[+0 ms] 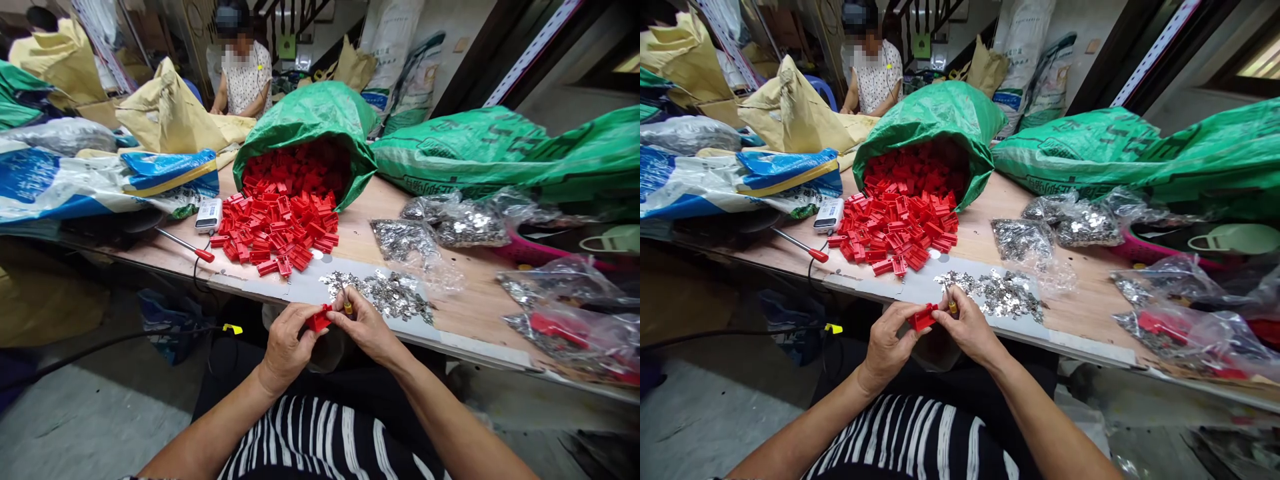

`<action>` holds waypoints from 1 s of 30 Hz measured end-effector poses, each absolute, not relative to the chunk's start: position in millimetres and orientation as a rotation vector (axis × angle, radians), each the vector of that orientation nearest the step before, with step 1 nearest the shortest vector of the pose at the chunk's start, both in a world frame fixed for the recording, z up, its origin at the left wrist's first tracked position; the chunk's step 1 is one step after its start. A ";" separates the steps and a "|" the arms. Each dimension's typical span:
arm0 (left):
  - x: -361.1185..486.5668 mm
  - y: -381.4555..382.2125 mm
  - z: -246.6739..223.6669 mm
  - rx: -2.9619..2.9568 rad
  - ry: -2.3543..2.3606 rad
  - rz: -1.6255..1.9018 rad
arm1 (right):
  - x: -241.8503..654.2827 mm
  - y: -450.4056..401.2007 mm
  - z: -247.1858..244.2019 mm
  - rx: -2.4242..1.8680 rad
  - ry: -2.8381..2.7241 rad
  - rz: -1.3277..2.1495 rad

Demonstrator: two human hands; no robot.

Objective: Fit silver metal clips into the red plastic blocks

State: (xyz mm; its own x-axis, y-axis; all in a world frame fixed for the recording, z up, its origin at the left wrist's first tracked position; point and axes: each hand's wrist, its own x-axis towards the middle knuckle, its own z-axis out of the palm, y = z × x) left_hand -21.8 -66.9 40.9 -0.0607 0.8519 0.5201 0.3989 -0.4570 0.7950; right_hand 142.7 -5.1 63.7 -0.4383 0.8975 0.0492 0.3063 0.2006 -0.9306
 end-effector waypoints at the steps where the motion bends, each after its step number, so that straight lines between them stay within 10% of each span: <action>1: -21.1 -67.3 41.8 1.795 1.329 1.516 | 142.8 -5.6 62.6 -1.127 -1.862 1.231; 22: -29.6 -70.1 33.2 1.321 1.097 1.402 | 158.4 -21.2 60.0 -0.977 -1.401 2.127; 30: -32.1 -60.0 35.6 0.979 1.179 1.525 | 146.8 45.8 86.9 -1.443 -2.314 0.622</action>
State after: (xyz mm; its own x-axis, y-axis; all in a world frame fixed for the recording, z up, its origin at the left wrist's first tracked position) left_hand -32.1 -60.0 35.6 -0.2379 0.9703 0.0446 -0.2007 -0.0940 0.9751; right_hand 146.8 45.8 86.9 -0.4246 0.9036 0.0564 0.7536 0.3873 -0.5311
